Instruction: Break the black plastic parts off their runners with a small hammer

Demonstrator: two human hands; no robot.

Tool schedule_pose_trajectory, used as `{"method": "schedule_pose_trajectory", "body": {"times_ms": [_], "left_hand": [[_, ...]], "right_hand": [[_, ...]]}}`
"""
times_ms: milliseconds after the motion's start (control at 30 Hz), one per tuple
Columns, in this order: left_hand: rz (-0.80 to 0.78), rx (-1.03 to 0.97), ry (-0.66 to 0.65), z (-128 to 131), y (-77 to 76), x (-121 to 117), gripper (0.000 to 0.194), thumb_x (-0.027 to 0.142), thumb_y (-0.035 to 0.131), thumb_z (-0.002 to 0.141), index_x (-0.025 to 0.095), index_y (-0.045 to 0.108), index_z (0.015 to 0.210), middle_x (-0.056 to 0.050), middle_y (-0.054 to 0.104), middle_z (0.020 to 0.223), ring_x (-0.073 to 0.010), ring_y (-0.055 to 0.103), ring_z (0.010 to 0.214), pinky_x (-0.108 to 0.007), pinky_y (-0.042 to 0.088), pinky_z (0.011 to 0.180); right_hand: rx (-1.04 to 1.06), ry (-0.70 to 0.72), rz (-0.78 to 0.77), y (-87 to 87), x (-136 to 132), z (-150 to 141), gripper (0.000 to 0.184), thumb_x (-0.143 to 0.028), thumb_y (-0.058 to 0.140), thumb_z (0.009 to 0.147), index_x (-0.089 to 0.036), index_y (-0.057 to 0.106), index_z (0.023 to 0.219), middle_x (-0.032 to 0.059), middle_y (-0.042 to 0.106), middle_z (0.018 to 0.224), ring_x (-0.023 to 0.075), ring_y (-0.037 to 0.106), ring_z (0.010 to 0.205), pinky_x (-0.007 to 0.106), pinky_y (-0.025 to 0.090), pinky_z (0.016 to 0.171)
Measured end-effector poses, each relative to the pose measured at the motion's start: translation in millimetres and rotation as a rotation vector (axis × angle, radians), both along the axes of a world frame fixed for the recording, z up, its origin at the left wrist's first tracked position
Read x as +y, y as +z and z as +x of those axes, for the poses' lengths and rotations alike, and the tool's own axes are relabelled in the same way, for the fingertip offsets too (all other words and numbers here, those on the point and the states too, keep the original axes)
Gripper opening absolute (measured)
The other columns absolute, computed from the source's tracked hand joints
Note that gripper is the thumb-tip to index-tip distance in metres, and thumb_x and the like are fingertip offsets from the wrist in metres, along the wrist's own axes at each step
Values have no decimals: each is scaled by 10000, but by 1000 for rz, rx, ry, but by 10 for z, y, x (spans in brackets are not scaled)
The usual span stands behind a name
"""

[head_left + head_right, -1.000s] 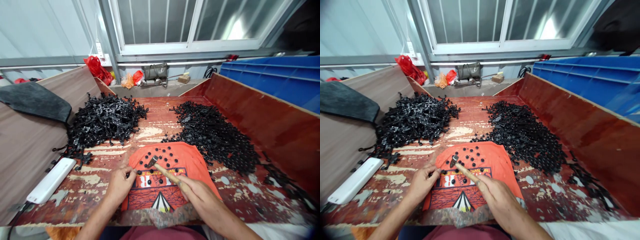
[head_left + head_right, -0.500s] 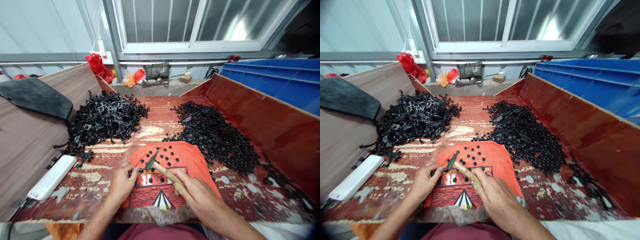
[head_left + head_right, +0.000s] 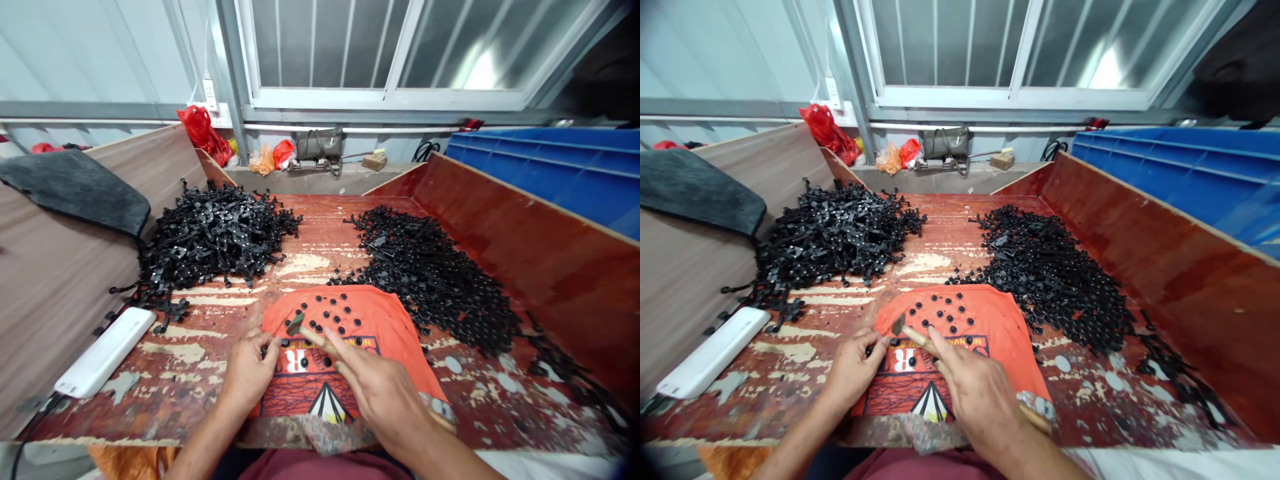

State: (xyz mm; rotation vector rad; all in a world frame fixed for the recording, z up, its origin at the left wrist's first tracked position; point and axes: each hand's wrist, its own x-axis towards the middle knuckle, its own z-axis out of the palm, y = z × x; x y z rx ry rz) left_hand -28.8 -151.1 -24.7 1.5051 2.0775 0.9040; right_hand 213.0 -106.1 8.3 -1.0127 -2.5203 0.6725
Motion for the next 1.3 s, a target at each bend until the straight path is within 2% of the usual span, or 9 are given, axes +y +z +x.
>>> {"method": "schedule_pose_trajectory", "body": {"times_ms": [67,233,367,467,600,767,933,1133,1300], "left_hand": [[12,-14,10,7,-16,-4,380,365,516,861,207,481,517,-5,498,603,-169,507,609,-278,306,621],[-40,-131,-2,-42,39,5,376,433,520,853,202,570,561,-19,573,635,-185,530,653,-278,347,650],[-182,-672,83,-184,348,24,357,483,504,841,176,684,838,-48,676,840,-199,572,756,-269,399,633],[-229,-1034,-23,-294,634,51,274,322,601,758,175,682,975,-48,670,884,-177,591,760,-281,465,696],[-252,-1130,-117,-328,820,137,407,185,735,641,184,656,1040,-57,672,944,-185,655,865,-299,501,846],[-123,-994,82,-250,661,349,389,216,826,584,184,582,886,6,623,887,-133,664,733,-275,552,733],[-95,-938,183,-221,442,518,359,165,762,608,176,551,899,27,596,848,-92,635,604,-248,549,609],[-152,-988,85,-207,418,526,393,112,750,568,160,559,909,25,636,822,-107,656,667,-222,535,644],[-152,-906,114,-240,347,575,459,143,805,576,157,551,959,20,664,789,-113,663,624,-239,532,641]], "right_hand": [[2,-10,1,-16,-7,-19,583,-192,331,1003,-309,233,1566,59,687,1264,236,688,1052,379,554,896],[-97,13,-72,3,23,-90,568,-188,427,967,-325,366,1515,35,745,1143,241,730,919,359,574,832],[128,-77,-157,177,127,-7,578,-190,366,1000,-344,266,1548,13,598,1385,221,647,1153,377,510,983],[186,-194,-205,256,197,141,524,-253,377,1011,-327,330,1528,24,612,1367,249,603,1219,424,478,1030],[193,-195,-318,179,183,316,483,-318,370,1025,-316,380,1508,39,581,1401,263,527,1298,454,429,1075],[237,-159,-425,119,91,388,473,-362,339,1041,-353,353,1513,-10,458,1504,229,409,1387,448,328,1145],[298,-173,-473,144,66,354,472,-355,356,1038,-333,371,1509,-4,463,1499,222,417,1384,412,349,1135],[308,-175,-473,62,65,336,461,-341,389,1028,-343,412,1488,18,542,1438,225,515,1313,403,413,1088],[234,-227,-411,17,59,361,457,-345,421,1005,-311,475,1458,38,684,1270,252,649,1152,389,512,977]]}}
